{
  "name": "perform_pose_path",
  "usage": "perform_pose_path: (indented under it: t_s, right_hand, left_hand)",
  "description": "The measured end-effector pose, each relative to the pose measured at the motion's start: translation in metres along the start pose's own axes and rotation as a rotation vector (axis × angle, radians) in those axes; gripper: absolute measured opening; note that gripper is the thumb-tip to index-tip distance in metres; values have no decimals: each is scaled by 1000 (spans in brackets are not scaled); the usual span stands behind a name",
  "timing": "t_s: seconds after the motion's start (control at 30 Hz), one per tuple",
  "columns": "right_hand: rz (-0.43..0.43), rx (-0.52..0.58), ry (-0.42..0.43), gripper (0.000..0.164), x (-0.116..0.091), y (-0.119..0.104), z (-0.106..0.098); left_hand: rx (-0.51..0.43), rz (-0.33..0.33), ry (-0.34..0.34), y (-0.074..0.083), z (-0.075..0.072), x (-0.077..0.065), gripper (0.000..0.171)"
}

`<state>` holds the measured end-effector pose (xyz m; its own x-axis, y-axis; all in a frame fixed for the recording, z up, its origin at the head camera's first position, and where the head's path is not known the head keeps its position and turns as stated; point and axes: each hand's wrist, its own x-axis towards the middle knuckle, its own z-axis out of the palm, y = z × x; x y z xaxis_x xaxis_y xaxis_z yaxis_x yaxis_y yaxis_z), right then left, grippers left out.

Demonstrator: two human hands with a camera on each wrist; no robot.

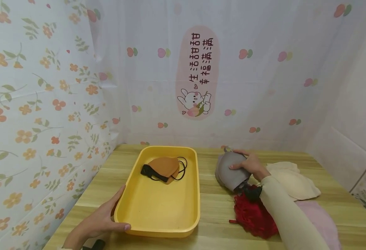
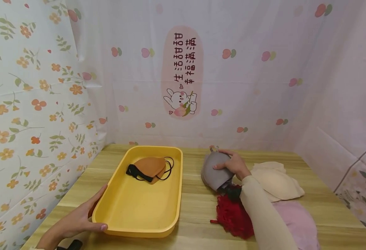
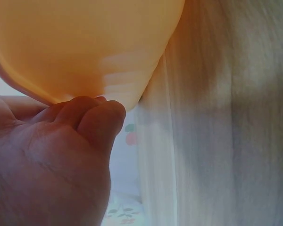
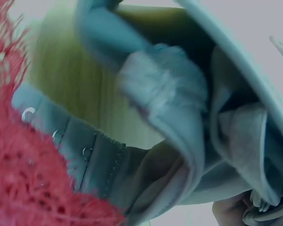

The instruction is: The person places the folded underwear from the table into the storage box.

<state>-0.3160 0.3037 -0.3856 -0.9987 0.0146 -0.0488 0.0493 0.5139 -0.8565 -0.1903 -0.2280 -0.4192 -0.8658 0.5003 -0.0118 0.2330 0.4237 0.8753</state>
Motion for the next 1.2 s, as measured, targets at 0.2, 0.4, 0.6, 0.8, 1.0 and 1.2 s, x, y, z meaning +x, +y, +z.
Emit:
perform_pose_path:
  t_s: [0.2,0.4,0.6,0.8,1.0,1.2]
  right_hand:
    - [44,93,22,89,-1,-5,-4]
    - [74,163,38,88,-2,-11,-7]
    - [85,244,41,87,-2,-16,-5]
    - [70,316,33,85,-2,-23,-2]
    - [50,363,26,81,-4,-32,0]
    - [54,399,22,79,-4,-44,5]
  left_hand:
    - [-36,11,-10,1,0,2,117]
    - [-14,27,2,2,-1,3,117]
    - [-25,18,-5,1,0,3,117]
    - [-17,29,-3,1,1,4,117]
    - [-26,23,-5,1,1,4,117]
    - [-32,19,-5,-2,1,1,116]
